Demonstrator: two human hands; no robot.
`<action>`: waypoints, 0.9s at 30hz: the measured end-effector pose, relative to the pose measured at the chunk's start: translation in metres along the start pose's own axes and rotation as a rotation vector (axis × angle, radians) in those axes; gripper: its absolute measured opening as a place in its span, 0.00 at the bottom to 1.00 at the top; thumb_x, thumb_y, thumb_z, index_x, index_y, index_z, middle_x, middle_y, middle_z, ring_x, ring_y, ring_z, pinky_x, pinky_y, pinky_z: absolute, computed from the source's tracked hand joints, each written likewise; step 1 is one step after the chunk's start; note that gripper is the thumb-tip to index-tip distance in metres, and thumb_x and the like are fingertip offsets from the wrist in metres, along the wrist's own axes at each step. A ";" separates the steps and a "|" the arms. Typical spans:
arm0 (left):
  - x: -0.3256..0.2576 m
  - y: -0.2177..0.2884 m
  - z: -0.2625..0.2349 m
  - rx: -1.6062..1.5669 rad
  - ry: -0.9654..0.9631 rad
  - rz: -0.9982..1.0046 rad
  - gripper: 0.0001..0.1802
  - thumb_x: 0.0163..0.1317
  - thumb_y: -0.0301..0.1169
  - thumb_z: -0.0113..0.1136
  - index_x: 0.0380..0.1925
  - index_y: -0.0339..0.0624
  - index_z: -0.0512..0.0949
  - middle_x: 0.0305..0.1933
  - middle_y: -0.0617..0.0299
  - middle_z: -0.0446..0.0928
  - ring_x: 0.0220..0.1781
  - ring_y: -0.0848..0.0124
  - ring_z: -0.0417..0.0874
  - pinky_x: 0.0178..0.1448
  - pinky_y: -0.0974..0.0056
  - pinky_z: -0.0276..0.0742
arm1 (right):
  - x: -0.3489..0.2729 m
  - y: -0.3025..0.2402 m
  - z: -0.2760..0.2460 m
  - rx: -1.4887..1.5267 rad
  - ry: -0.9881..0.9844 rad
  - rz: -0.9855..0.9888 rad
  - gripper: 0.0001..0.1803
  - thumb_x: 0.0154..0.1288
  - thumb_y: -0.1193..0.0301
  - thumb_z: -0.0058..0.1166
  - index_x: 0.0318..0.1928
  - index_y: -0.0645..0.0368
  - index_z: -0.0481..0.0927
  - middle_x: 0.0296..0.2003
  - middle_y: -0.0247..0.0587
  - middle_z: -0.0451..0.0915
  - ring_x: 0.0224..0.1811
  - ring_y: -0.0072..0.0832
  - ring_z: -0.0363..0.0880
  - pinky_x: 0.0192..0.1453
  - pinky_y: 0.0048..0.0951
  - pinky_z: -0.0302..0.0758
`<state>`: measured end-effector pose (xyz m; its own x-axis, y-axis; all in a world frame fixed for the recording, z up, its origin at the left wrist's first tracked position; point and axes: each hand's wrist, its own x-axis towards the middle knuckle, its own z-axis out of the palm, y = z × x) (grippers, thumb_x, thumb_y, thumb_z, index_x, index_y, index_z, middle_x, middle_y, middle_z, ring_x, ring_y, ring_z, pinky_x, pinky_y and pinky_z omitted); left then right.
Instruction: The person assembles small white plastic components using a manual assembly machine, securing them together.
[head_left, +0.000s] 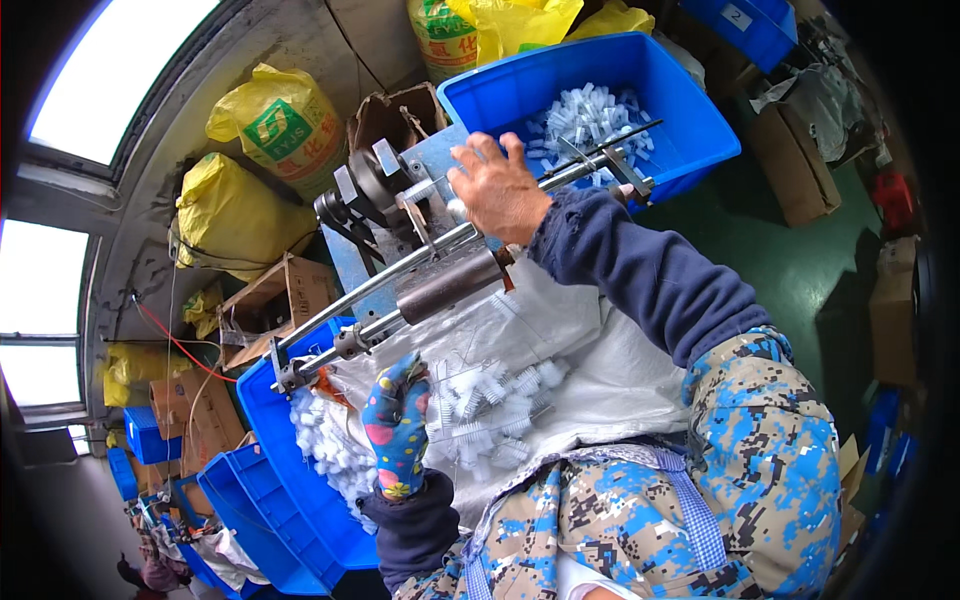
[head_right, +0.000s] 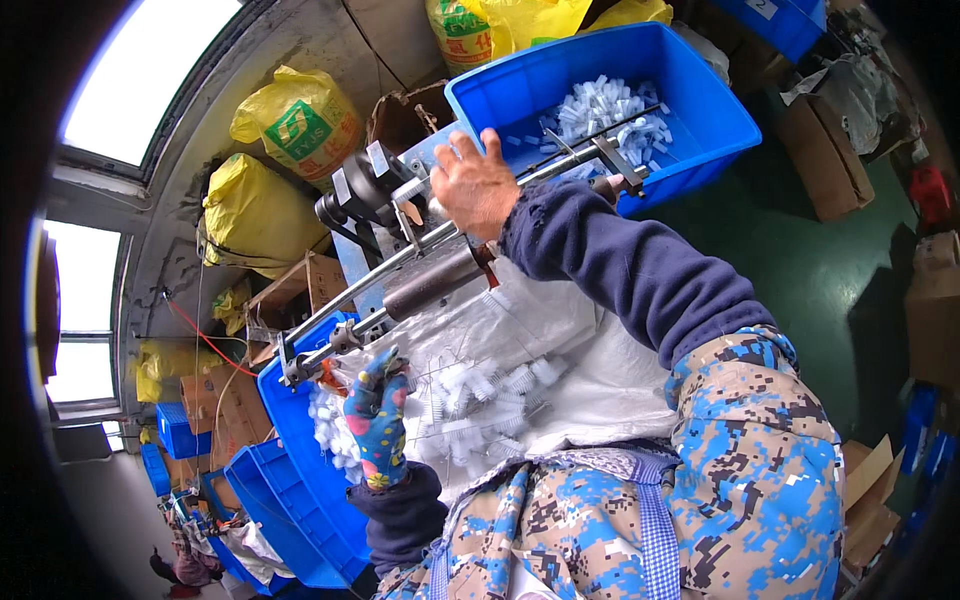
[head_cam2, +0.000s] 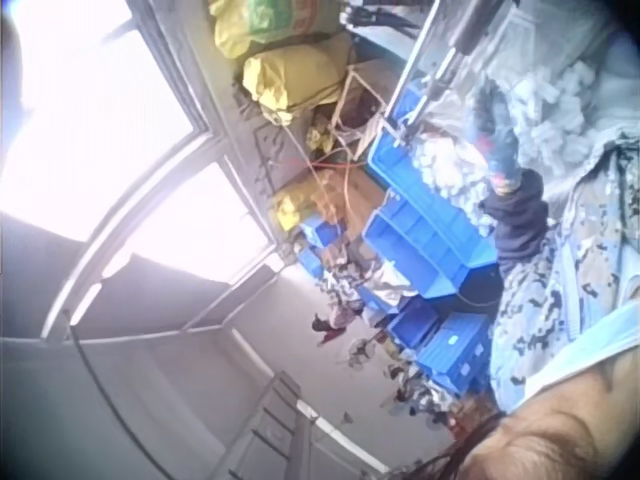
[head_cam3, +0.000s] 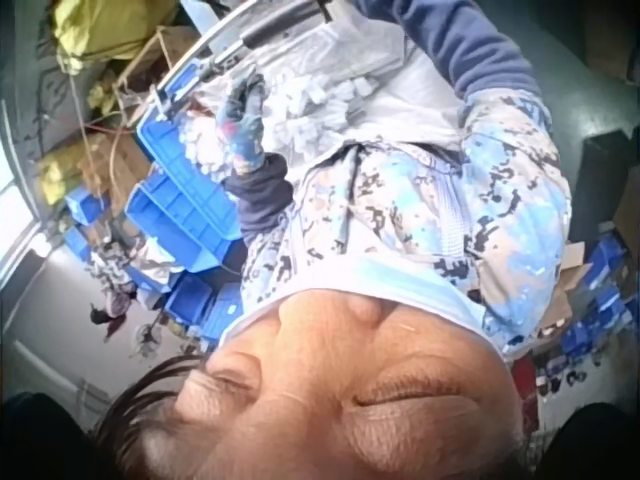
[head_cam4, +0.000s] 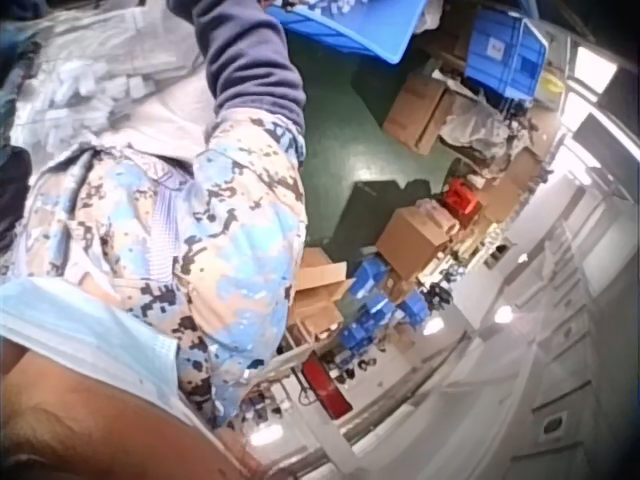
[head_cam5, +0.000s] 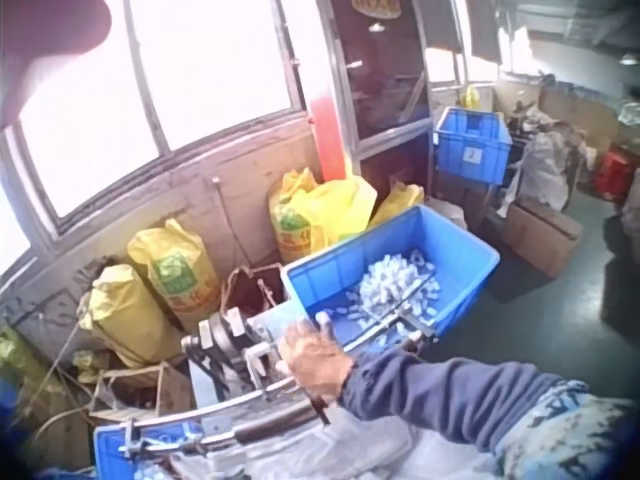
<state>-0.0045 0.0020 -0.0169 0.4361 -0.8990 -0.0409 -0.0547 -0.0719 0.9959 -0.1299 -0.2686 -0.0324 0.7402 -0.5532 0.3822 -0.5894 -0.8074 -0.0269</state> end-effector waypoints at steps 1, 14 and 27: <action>0.001 -0.003 0.002 -0.002 -0.016 0.031 0.21 0.55 0.11 0.52 0.49 0.37 0.74 0.44 0.62 0.75 0.47 0.75 0.76 0.53 0.71 0.70 | 0.006 0.007 -0.001 -0.048 0.055 0.038 0.15 0.55 0.68 0.50 0.43 0.60 0.76 0.54 0.44 0.68 0.60 0.41 0.57 0.57 0.54 0.52; 0.007 -0.003 0.003 -0.041 0.068 0.045 0.22 0.55 0.10 0.49 0.51 0.35 0.73 0.46 0.60 0.76 0.46 0.74 0.76 0.52 0.71 0.70 | 0.015 0.044 -0.062 -0.242 -0.073 0.179 0.09 0.46 0.69 0.58 0.31 0.57 0.78 0.36 0.43 0.76 0.44 0.37 0.73 0.49 0.40 0.65; 0.004 -0.030 -0.001 1.032 -0.183 0.252 0.20 0.45 0.25 0.63 0.42 0.42 0.76 0.45 0.53 0.74 0.48 0.53 0.72 0.53 0.54 0.65 | -0.017 -0.027 -0.031 0.296 0.118 -0.007 0.06 0.53 0.77 0.47 0.33 0.57 0.71 0.25 0.43 0.75 0.26 0.40 0.78 0.27 0.36 0.75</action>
<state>-0.0005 0.0006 -0.0472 0.1698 -0.9837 0.0593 -0.8929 -0.1281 0.4316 -0.1366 -0.2313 -0.0093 0.6912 -0.5337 0.4873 -0.4517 -0.8454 -0.2851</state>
